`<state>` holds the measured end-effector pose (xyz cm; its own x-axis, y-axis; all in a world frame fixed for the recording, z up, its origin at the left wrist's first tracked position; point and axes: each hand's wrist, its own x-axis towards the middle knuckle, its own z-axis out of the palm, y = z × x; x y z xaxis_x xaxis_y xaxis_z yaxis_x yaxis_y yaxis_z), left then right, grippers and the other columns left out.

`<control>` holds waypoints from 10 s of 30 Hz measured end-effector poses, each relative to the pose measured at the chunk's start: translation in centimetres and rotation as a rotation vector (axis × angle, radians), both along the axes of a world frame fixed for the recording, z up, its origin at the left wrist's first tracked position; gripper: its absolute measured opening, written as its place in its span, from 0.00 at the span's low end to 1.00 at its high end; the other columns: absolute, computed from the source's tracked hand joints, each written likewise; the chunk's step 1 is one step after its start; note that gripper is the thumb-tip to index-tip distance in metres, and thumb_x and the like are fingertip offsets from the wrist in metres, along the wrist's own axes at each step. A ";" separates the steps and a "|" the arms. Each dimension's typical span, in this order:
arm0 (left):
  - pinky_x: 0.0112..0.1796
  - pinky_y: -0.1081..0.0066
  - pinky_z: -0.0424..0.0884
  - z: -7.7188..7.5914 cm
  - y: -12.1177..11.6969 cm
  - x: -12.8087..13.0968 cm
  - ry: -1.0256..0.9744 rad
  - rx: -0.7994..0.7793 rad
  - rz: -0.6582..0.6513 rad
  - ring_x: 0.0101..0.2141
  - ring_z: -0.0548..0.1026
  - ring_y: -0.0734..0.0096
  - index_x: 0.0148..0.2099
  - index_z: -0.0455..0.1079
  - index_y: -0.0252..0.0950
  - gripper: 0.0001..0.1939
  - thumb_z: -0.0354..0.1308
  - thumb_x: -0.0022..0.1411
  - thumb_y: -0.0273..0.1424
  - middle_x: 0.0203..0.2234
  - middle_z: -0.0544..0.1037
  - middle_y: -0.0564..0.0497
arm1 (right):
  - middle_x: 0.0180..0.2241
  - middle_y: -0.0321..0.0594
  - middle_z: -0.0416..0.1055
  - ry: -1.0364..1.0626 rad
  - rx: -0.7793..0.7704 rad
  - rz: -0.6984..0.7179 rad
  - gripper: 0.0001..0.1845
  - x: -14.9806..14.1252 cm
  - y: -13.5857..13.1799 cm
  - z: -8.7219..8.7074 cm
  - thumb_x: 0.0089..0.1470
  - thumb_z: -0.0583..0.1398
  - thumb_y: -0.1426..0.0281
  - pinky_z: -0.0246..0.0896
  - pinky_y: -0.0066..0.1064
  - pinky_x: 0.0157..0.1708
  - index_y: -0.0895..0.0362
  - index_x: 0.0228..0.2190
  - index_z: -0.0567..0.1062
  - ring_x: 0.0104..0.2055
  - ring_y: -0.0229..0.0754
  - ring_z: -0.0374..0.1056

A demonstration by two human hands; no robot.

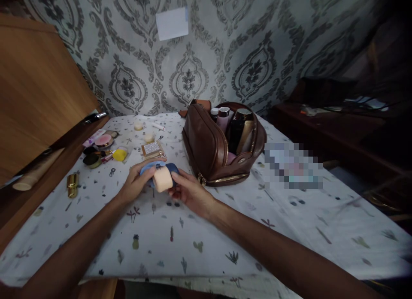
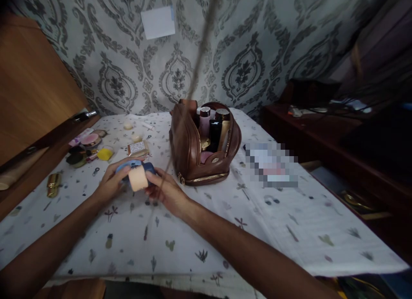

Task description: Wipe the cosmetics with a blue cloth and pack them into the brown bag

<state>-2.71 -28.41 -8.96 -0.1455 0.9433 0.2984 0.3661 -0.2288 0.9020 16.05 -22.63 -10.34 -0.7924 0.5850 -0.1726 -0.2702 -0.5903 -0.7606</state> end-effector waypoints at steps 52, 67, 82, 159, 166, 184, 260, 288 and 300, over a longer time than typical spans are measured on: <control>0.30 0.73 0.71 7.0 2.0 10.4 -0.012 -0.251 -0.355 0.29 0.76 0.68 0.54 0.71 0.35 0.24 0.53 0.66 0.47 0.29 0.78 0.49 | 0.51 0.47 0.68 -0.484 1.553 -0.767 0.33 11.8 3.8 8.0 0.55 0.66 0.57 0.72 0.39 0.43 0.50 0.58 0.65 0.49 0.50 0.69; 0.33 0.66 0.70 6.1 3.6 13.6 1.000 -0.165 -0.324 0.34 0.80 0.57 0.68 0.60 0.43 0.28 0.48 0.66 0.30 0.39 0.82 0.45 | 0.47 0.46 0.75 -1.219 1.652 -0.279 0.27 13.9 8.3 12.8 0.50 0.67 0.63 0.64 0.36 0.43 0.57 0.51 0.73 0.45 0.49 0.73; 0.27 0.73 0.66 4.6 4.0 12.6 0.929 -0.061 -0.369 0.26 0.76 0.67 0.68 0.59 0.44 0.28 0.48 0.66 0.30 0.30 0.81 0.51 | 0.45 0.48 0.75 -1.516 1.774 0.075 0.17 12.1 8.7 12.8 0.55 0.65 0.64 0.64 0.35 0.32 0.58 0.46 0.77 0.42 0.53 0.75; 0.47 0.63 0.72 -2.8 2.7 -3.7 0.828 -0.060 0.405 0.47 0.76 0.59 0.50 0.72 0.39 0.14 0.54 0.63 0.26 0.46 0.80 0.46 | 0.40 0.40 0.73 -0.368 1.128 -0.148 0.15 -5.3 1.8 -1.3 0.50 0.58 0.77 0.68 0.27 0.31 0.56 0.41 0.74 0.34 0.38 0.72; 0.46 0.61 0.71 -3.0 3.0 -4.4 0.839 0.003 0.534 0.45 0.74 0.58 0.51 0.71 0.38 0.15 0.53 0.63 0.26 0.43 0.76 0.45 | 0.27 0.34 0.71 -0.292 0.909 -0.193 0.13 -6.5 2.4 -4.5 0.48 0.55 0.77 0.62 0.25 0.23 0.57 0.37 0.74 0.24 0.35 0.65; 0.51 0.60 0.71 -2.3 3.0 -4.9 0.874 -0.035 0.550 0.51 0.72 0.57 0.56 0.71 0.39 0.20 0.51 0.63 0.26 0.48 0.75 0.44 | 0.25 0.34 0.72 -0.274 0.923 -0.178 0.10 -5.8 2.2 -4.1 0.49 0.56 0.76 0.61 0.26 0.26 0.57 0.34 0.74 0.23 0.35 0.64; 0.48 0.62 0.72 -3.4 2.3 -15.5 0.527 0.012 0.830 0.43 0.78 0.60 0.41 0.76 0.37 0.16 0.51 0.53 0.23 0.40 0.82 0.46 | 0.23 0.34 0.72 -0.295 0.960 -0.145 0.10 -5.6 2.2 -4.0 0.50 0.56 0.73 0.62 0.27 0.27 0.57 0.32 0.76 0.24 0.37 0.66; 0.51 0.49 0.66 -2.5 -0.2 -16.9 0.892 -0.365 1.115 0.54 0.66 0.40 0.52 0.73 0.30 0.19 0.52 0.59 0.26 0.50 0.70 0.31 | 0.23 0.33 0.71 -0.303 0.974 -0.159 0.11 -5.6 2.2 -3.8 0.49 0.55 0.76 0.60 0.26 0.27 0.58 0.32 0.77 0.24 0.35 0.64; 0.43 0.51 0.73 -2.6 -0.7 -17.6 0.886 -0.375 1.088 0.44 0.75 0.43 0.45 0.70 0.35 0.14 0.56 0.57 0.35 0.39 0.76 0.35 | 0.22 0.32 0.70 -0.322 0.968 -0.177 0.13 -5.8 1.7 -3.4 0.48 0.55 0.82 0.57 0.23 0.24 0.57 0.31 0.77 0.23 0.34 0.63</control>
